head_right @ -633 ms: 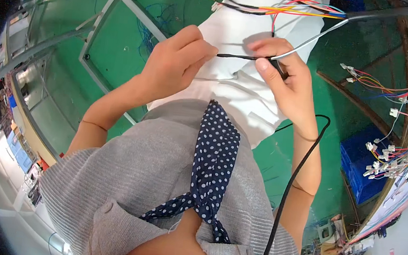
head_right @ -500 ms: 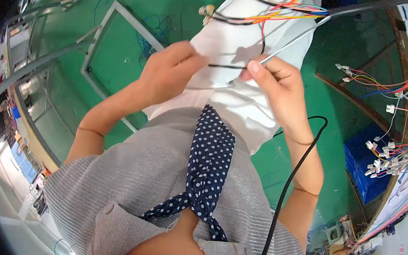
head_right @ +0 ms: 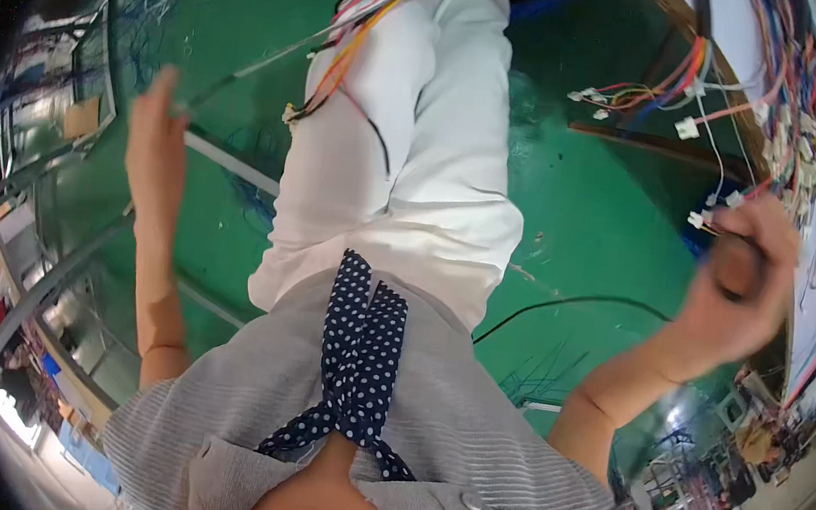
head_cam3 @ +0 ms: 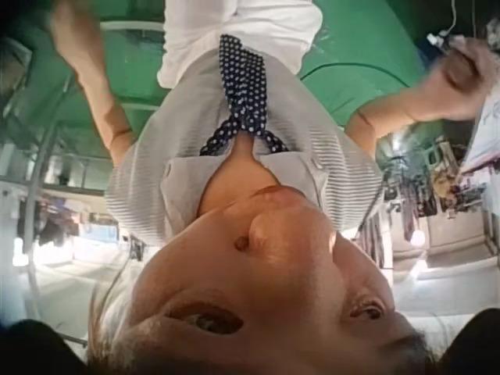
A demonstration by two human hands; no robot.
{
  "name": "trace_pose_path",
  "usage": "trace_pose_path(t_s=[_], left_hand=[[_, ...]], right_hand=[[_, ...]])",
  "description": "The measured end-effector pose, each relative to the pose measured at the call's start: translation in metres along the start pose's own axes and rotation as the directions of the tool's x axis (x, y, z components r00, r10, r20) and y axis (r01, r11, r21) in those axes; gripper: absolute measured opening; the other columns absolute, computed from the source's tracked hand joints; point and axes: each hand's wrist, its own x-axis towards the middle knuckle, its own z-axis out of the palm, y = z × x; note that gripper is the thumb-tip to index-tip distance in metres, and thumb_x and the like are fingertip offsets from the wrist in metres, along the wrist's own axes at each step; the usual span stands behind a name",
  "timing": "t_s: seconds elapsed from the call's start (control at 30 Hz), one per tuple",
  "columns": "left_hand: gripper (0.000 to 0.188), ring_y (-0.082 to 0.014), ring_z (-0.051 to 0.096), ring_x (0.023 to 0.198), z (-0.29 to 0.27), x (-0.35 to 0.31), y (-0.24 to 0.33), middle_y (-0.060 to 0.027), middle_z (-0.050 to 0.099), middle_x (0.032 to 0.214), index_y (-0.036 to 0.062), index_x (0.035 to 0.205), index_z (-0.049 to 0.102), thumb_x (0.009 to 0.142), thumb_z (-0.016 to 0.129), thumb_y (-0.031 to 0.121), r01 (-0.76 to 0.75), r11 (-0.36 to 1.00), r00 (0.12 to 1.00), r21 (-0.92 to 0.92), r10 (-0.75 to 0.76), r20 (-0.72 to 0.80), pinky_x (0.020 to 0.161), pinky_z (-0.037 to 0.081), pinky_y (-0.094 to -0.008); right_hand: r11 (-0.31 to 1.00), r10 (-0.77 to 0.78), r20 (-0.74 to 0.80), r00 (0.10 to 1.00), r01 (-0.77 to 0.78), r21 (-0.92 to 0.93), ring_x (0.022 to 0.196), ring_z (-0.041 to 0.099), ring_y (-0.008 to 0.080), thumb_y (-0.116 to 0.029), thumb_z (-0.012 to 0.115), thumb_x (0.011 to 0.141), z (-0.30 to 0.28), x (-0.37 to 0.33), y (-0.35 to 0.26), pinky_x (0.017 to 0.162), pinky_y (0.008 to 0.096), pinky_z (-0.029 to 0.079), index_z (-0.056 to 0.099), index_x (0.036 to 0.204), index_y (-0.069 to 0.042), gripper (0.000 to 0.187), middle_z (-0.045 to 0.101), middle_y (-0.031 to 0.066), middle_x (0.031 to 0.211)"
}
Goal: Wrap electrical tape around bundles of wires at a manual assembly station.
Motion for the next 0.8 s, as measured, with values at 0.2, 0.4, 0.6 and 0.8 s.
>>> trace_pose_path(t_s=[0.2, 0.4, 0.6, 0.8], left_hand=[[0.046, -0.0336, 0.054, 0.110, -0.006, 0.034, 0.076, -0.0125, 0.055, 0.123, 0.0084, 0.119, 0.058, 0.075, 0.067, -0.001, -0.331, 0.942, 0.844, -0.052, 0.271, -0.463, 0.088, 0.046, -0.0358], [0.030, -0.0271, 0.057, 0.106, 0.050, 0.030, 0.183, -0.0119, 0.059, 0.116, 0.0054, 0.116, 0.059, 0.086, 0.059, 0.009, -0.433, 0.404, 0.838, -0.806, 0.511, -0.194, 0.091, 0.044, -0.0318], [0.035, -0.0205, 0.055, 0.108, 0.065, 0.101, 0.269, -0.0106, 0.058, 0.116, -0.0014, 0.118, 0.053, 0.095, 0.053, 0.024, 0.681, -0.234, 0.621, -0.693, 0.687, 0.378, 0.099, 0.041, -0.0331], [0.031, -0.0087, 0.056, 0.089, 0.084, 0.091, 0.239, -0.0064, 0.058, 0.095, 0.0002, 0.113, 0.053, 0.094, 0.054, 0.025, 0.776, -0.457, 0.358, -0.436, 0.887, -0.292, 0.085, 0.048, -0.0266]], right_hand=[[0.731, 0.555, 0.309, 0.772, -0.631, 0.261, 0.073, 0.055, 0.0038, -0.017, 0.049, 0.097, 0.071, -0.046, 0.027, 0.053, 0.0149, 0.031, 0.061, 0.116, -0.003, 0.026, 0.055, 0.0082, 0.127], [0.525, 0.438, 0.672, 0.597, -0.777, 0.347, 0.073, 0.055, 0.0043, -0.020, 0.047, 0.097, 0.048, -0.048, 0.034, 0.056, 0.0156, 0.035, 0.063, 0.107, 0.004, 0.031, 0.063, 0.0109, 0.113], [0.743, 0.244, 0.694, 0.678, -0.590, 0.316, 0.083, 0.060, 0.0160, -0.016, 0.053, 0.091, 0.063, -0.068, 0.011, 0.074, 0.0251, 0.047, 0.067, 0.097, 0.006, 0.027, 0.065, 0.0146, 0.106], [0.857, 0.239, 0.371, 0.897, -0.375, 0.353, 0.072, 0.055, 0.0109, -0.013, 0.054, 0.090, 0.032, -0.071, 0.009, 0.064, 0.0225, 0.043, 0.063, 0.079, 0.006, 0.024, 0.065, 0.0123, 0.095]])
